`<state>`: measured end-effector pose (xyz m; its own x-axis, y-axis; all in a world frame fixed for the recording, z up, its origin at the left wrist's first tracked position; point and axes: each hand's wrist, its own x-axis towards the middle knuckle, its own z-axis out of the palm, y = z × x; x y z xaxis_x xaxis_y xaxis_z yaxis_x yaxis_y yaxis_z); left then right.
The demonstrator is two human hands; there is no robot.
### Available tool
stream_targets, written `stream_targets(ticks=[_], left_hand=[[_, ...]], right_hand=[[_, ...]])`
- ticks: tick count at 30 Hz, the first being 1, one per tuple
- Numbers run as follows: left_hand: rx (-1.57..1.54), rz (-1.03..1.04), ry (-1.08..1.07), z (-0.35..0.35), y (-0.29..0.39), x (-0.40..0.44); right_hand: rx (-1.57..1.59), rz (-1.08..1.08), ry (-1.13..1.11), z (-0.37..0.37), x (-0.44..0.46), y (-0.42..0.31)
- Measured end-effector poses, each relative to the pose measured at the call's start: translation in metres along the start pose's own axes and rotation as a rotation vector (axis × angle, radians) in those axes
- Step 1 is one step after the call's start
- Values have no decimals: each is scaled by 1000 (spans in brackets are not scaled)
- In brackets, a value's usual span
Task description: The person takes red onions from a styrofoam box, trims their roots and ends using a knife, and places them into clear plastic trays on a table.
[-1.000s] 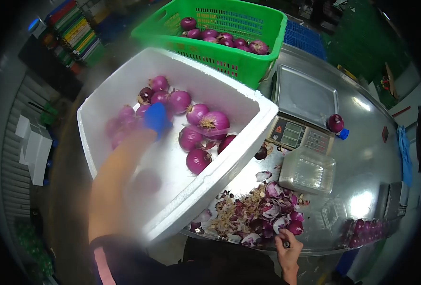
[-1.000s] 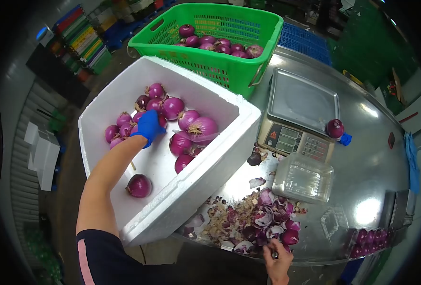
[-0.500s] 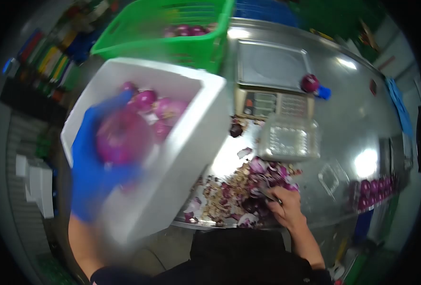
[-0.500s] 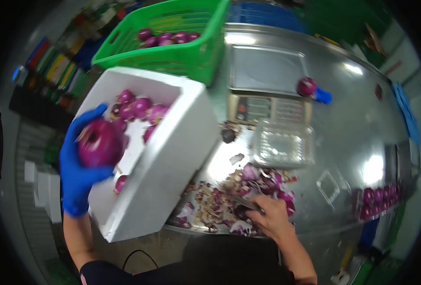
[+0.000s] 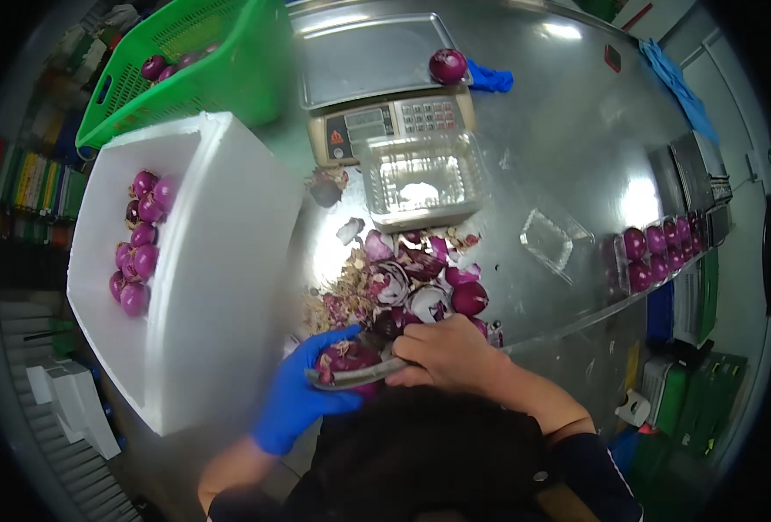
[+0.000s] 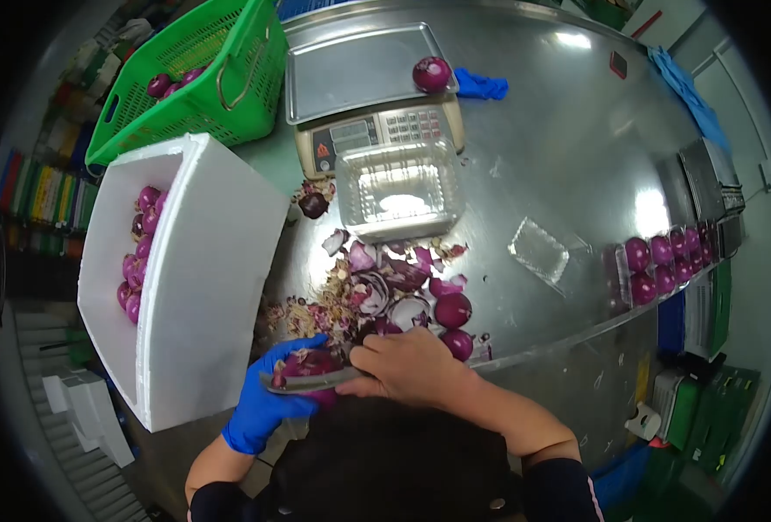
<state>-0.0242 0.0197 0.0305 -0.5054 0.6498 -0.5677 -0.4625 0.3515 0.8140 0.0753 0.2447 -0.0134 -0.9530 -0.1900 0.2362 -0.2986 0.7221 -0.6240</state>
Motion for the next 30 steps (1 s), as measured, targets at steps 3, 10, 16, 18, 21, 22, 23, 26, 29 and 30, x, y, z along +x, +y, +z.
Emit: stream_targets(ticks=[3, 10, 16, 18, 21, 22, 23, 26, 29, 30], left_hand=[[-55, 51, -84, 10, -9, 6], [-94, 12, -158, 27, -12, 7], [-8, 39, -213, 32, -12, 4], [123, 98, -221, 36, -7, 1], [-42, 84, -92, 32, -24, -3], [12, 105, -69, 28, -24, -3], [65, 123, -46, 22, -25, -4], [203, 171, 43, 16, -32, -4], [-47, 175, 79, 18, -34, 4], [-253, 156, 76, 21, -36, 7]], right_hand=[[-84, 15, -14, 2, -17, 8], [-109, 37, 57, 0, -42, 10], [-88, 36, 62, -3, -45, 2], [-47, 21, 77, -5, -42, -6], [-37, 53, 62, 16, -61, 25], [37, 93, 78, 23, -69, 34], [112, 136, 93, 31, -79, 42], [277, 164, 149, 31, -71, 31], [344, 219, 250, 32, -59, 35], [215, 292, 134, 28, -54, 39]])
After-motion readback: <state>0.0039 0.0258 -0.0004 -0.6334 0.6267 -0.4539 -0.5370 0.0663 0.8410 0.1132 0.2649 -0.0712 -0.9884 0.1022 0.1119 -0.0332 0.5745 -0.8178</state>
